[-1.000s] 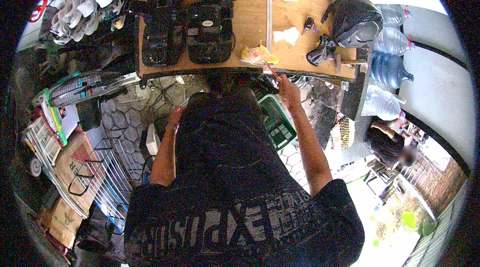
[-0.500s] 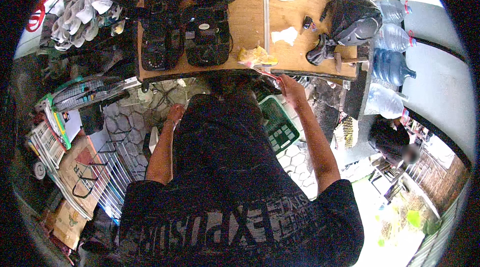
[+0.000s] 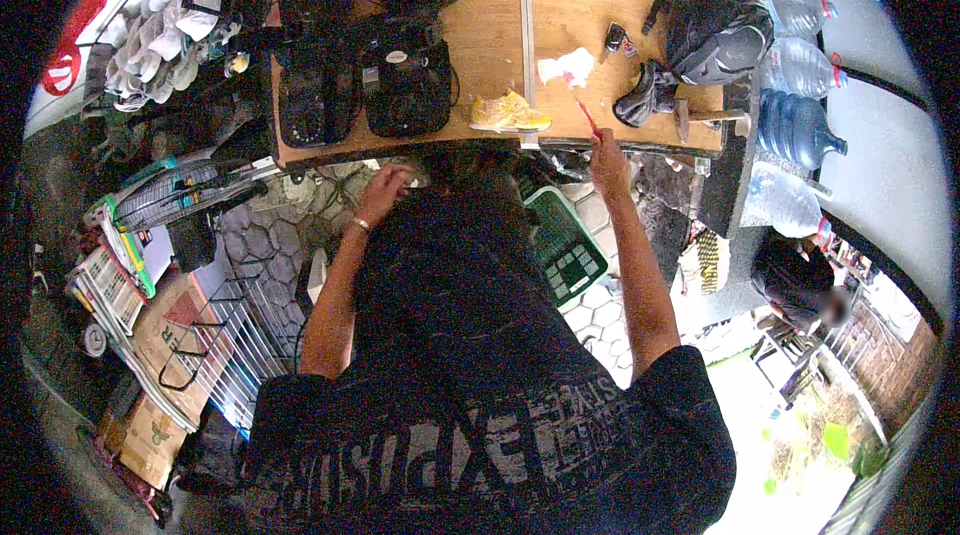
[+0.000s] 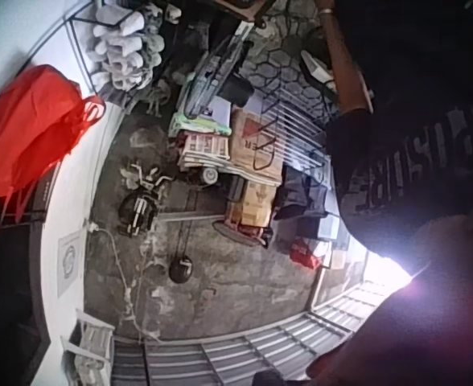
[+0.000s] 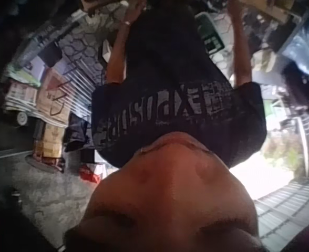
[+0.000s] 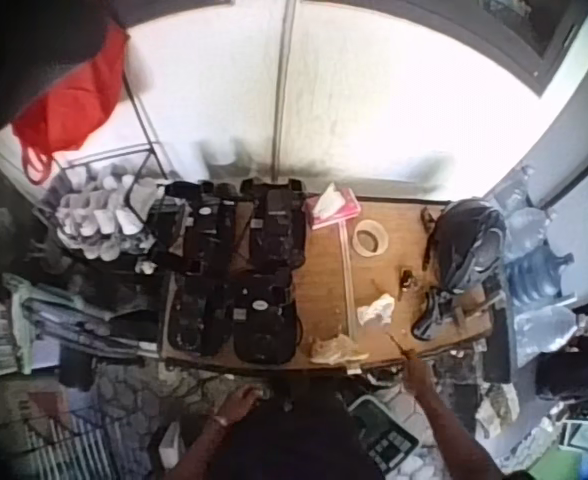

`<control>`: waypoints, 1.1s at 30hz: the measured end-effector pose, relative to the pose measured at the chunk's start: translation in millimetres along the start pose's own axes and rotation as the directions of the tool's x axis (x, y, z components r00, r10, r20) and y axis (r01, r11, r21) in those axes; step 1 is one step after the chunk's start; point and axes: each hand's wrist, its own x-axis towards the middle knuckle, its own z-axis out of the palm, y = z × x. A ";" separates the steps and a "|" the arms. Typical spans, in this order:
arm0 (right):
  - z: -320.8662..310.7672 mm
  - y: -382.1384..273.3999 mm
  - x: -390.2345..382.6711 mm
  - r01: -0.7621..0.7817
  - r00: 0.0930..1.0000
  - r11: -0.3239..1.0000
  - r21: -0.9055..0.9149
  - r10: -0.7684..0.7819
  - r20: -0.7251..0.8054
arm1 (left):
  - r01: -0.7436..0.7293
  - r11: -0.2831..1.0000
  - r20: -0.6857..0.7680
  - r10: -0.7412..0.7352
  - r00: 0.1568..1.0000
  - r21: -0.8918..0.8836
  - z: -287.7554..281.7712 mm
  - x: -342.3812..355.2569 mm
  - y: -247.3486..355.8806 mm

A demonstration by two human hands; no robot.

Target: Applying masking tape and glue/paint to a yellow shoe for repair or customization.

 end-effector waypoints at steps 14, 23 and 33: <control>26.5 33.3 41.2 0.095 0.889 0.992 -0.083 -0.123 -0.442 | 0.172 0.985 0.090 -0.172 0.981 0.011 91.3 85.2 87.4; 66.5 -20.5 52.5 -0.480 0.870 0.464 0.745 0.139 0.473 | 0.130 0.986 0.066 -0.124 0.990 -0.105 104.4 106.2 100.4; 59.3 -4.1 83.1 -0.626 0.706 0.438 0.645 -0.033 0.707 | 0.062 0.991 0.032 -0.066 0.997 0.116 101.1 48.7 173.2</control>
